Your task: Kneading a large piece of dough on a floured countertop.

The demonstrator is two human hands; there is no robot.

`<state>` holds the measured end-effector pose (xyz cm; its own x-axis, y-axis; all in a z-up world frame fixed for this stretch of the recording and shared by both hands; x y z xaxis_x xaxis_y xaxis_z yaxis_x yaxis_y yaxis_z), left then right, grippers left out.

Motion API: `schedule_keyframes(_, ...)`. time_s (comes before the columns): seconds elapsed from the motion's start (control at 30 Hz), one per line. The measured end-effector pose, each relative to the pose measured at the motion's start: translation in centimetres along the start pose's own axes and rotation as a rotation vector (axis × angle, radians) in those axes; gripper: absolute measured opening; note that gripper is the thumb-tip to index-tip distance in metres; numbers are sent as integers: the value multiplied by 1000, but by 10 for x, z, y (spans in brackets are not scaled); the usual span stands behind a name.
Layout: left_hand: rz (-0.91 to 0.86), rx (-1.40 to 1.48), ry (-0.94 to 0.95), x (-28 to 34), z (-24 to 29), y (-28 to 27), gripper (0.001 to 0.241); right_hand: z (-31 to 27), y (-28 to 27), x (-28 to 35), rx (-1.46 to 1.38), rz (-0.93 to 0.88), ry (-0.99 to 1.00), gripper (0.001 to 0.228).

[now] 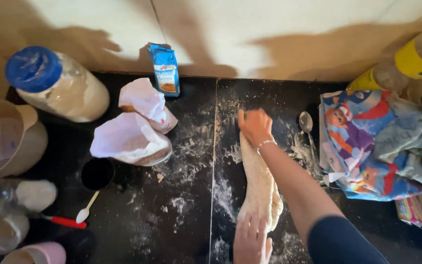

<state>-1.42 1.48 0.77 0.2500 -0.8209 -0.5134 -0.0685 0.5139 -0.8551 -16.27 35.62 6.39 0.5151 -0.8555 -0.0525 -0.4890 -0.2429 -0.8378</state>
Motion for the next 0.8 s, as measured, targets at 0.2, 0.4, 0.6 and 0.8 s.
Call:
schedule_keyframes(0.2, -275, 119, 32, -46, -9, -52, 74, 6, -36, 114, 73, -524, 125, 65)
schedule_keyframes(0.4, -232, 170, 60, -49, -14, -52, 62, 15, -49, 234, -89, -196, 72, 63)
schedule_keyframes(0.6, -294, 210, 60, -42, -14, -32, 70, 29, -1, 170, -276, 205, -382, 43)
schedule_keyframes(0.8, -280, 214, -5, -30, -9, -6, 77, 38, 18, 80, -376, -69, -157, 22)
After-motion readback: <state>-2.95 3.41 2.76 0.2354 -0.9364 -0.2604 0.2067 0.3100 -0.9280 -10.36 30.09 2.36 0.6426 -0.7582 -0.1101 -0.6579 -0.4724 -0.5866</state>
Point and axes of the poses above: each hand's wrist, its own x-axis away from the middle knuckle, its own y-axis out of the palm, z = x × y, the point moved 4 cm from there along -x, towards the middle knuckle, and after that the axes turned 15 degrees about -x, right-handed, at the moved point
